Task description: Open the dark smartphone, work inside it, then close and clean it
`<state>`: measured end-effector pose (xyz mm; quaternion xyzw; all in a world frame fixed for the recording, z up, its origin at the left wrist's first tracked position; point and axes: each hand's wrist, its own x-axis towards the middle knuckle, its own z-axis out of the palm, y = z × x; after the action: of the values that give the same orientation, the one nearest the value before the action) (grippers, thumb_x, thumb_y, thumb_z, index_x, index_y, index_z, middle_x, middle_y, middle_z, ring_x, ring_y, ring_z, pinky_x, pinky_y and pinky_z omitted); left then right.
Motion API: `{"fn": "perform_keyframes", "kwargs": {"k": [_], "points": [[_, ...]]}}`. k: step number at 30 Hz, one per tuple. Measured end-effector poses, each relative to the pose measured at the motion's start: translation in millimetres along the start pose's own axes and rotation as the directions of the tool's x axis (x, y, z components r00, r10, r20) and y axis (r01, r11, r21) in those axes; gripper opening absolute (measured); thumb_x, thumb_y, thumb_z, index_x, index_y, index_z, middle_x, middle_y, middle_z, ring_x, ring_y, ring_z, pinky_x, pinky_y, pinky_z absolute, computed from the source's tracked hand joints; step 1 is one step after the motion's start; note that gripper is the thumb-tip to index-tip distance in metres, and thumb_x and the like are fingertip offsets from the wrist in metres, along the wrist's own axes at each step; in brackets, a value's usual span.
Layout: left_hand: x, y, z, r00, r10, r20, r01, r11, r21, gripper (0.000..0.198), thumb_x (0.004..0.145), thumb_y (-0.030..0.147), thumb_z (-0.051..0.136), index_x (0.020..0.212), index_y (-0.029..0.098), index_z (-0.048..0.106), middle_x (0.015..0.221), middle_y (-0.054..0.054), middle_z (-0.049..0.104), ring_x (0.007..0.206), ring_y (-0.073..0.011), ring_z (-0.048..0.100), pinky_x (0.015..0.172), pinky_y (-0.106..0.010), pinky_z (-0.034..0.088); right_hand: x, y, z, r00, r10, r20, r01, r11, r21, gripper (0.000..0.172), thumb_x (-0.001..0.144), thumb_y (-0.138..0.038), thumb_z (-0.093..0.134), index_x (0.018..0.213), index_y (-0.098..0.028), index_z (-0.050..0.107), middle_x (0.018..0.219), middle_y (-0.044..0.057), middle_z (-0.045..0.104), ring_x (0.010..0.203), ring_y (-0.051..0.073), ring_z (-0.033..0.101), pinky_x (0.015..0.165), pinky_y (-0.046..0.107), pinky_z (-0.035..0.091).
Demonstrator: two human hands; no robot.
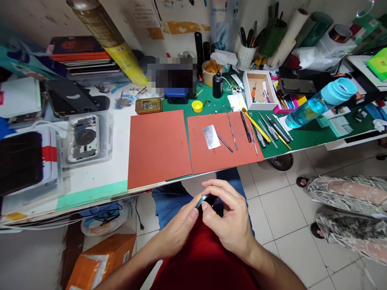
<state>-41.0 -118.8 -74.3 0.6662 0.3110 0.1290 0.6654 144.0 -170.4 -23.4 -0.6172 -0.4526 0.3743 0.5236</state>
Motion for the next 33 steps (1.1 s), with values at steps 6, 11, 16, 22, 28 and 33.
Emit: {"fn": "perform_keyframes", "kwargs": {"k": [6, 11, 16, 22, 28, 33], "points": [[-0.2, 2.7, 1.5, 1.0, 0.014, -0.004, -0.014, 1.0, 0.005, 0.059, 0.116, 0.05, 0.037, 0.17, 0.028, 0.047, 0.17, -0.01, 0.056, 0.144, -0.0284, 0.066, 0.126, -0.043, 0.049, -0.1, -0.4, -0.4, 1.0, 0.016, -0.01, -0.016, 1.0, 0.005, 0.023, 0.091, -0.011, 0.069, 0.103, -0.025, 0.082, 0.123, 0.009, 0.079, 0.1, 0.023, 0.079, 0.073, 0.03, 0.065], [0.7, 3.1, 2.6, 0.999, 0.032, -0.025, -0.031, 0.999, 0.031, 0.057, 0.116, 0.047, 0.038, 0.169, 0.027, 0.049, 0.171, -0.009, 0.054, 0.157, -0.0297, 0.054, 0.129, -0.045, 0.046, -1.0, 1.5, -0.4, 1.0, 0.024, -0.011, -0.024, 1.0, 0.006, 0.025, 0.09, -0.009, 0.069, 0.103, -0.027, 0.081, 0.123, 0.008, 0.079, 0.1, 0.022, 0.079, 0.073, 0.03, 0.063], [1.2, 2.1, 2.9, 1.0, 0.01, -0.01, -0.009, 0.999, 0.05, 0.058, 0.116, 0.048, 0.037, 0.17, 0.026, 0.048, 0.173, -0.01, 0.051, 0.162, -0.0307, 0.046, 0.133, -0.048, 0.04, -1.4, 2.7, 0.2, 1.0, 0.027, -0.01, -0.026, 1.0, 0.009, 0.026, 0.091, -0.01, 0.07, 0.104, -0.029, 0.082, 0.122, 0.005, 0.079, 0.102, 0.021, 0.078, 0.082, 0.031, 0.064], [1.1, 3.3, 4.2, 1.0, -0.014, -0.023, 0.015, 1.0, 0.017, 0.059, 0.116, 0.05, 0.039, 0.169, 0.027, 0.049, 0.173, -0.01, 0.05, 0.163, -0.0313, 0.046, 0.134, -0.049, 0.038, -1.1, 0.8, -0.9, 0.999, 0.034, -0.025, -0.034, 0.999, -0.004, 0.025, 0.09, -0.011, 0.07, 0.102, -0.028, 0.083, 0.12, 0.006, 0.08, 0.099, 0.02, 0.078, 0.083, 0.031, 0.064], [1.9, 4.4, 5.5, 1.0, -0.015, -0.027, 0.015, 0.999, 0.029, 0.057, 0.116, 0.047, 0.04, 0.169, 0.027, 0.049, 0.173, -0.009, 0.051, 0.161, -0.0309, 0.049, 0.131, -0.048, 0.043, 1.7, -0.1, -0.8, 0.998, 0.042, -0.036, -0.043, 0.999, -0.018, 0.018, 0.09, -0.014, 0.072, 0.098, -0.025, 0.083, 0.117, 0.008, 0.081, 0.096, 0.023, 0.078, 0.081, 0.033, 0.066], [2.1, 3.9, 4.0, 1.0, -0.019, -0.012, 0.02, 0.998, 0.066, 0.057, 0.116, 0.047, 0.041, 0.169, 0.029, 0.049, 0.172, -0.01, 0.053, 0.157, -0.0323, 0.054, 0.129, -0.048, 0.046, -0.9, 6.5, -5.7, 1.0, 0.018, -0.01, -0.018, 0.999, -0.034, 0.019, 0.095, -0.016, 0.072, 0.106, -0.027, 0.084, 0.124, 0.009, 0.081, 0.109, 0.024, 0.079, 0.089, 0.033, 0.066]]}}
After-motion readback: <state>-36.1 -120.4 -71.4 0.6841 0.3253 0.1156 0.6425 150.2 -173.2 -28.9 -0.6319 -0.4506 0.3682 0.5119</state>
